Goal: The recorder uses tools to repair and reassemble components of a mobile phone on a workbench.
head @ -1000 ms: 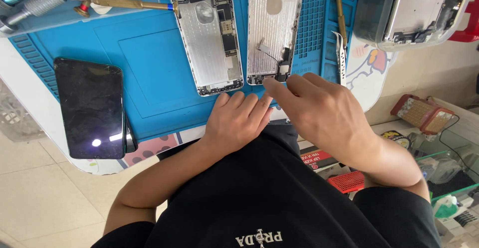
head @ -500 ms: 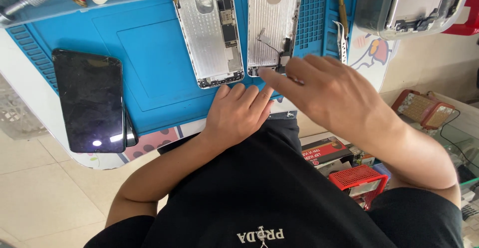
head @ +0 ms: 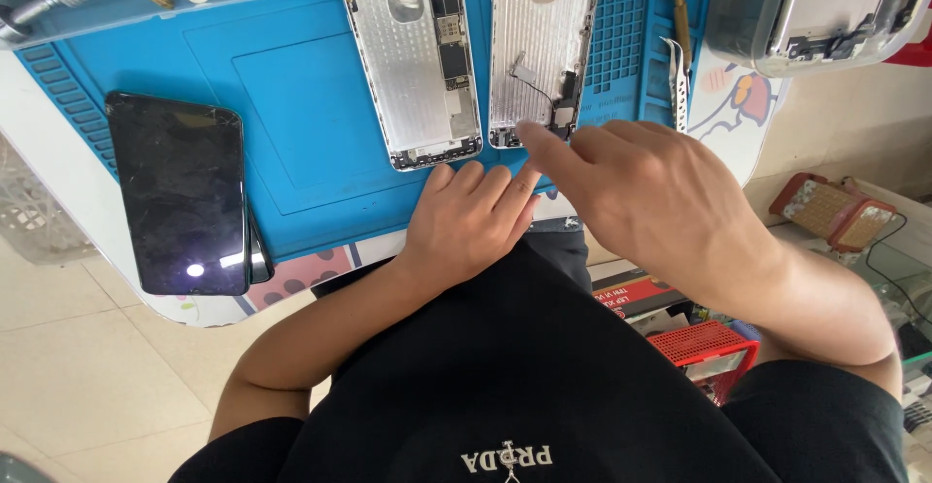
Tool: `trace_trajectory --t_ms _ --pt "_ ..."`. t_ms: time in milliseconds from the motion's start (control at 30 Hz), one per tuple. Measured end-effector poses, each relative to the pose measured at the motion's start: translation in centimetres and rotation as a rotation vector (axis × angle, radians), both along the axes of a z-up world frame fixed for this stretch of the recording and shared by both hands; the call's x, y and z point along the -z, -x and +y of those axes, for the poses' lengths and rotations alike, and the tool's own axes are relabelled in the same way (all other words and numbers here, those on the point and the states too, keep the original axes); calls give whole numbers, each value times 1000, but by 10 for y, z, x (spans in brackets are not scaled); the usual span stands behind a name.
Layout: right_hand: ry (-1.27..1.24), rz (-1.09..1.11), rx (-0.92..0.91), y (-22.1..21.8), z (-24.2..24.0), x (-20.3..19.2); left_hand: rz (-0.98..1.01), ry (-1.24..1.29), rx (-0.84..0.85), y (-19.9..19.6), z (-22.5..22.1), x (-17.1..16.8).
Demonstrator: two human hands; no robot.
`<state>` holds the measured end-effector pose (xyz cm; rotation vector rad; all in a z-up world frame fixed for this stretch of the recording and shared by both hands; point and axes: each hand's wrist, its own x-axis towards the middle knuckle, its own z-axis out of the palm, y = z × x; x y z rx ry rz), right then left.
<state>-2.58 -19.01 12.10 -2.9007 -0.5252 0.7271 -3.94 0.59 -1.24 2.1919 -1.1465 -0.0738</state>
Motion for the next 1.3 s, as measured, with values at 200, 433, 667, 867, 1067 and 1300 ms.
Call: trace_trajectory --t_ms 200,433,667,867,1067,1300 --pt "-71 -53 69 -6 2 -4 -33 -25 10 -4 0 -4" --pt "-219 -230 -56 -16 7 -13 11 -15 26 2 2 2" --pt "-93 -40 33 -14 4 -12 -23 -15 11 1 1 2" --pt "-161 -93 70 -11 -2 -7 -39 -18 11 -2 1 -1" --pt "-269 -171 47 -13 -2 -12 -55 -27 10 -2 1 -2" --pt "-329 -242 186 -10 -5 -16 -60 -32 12 -4 0 -5"
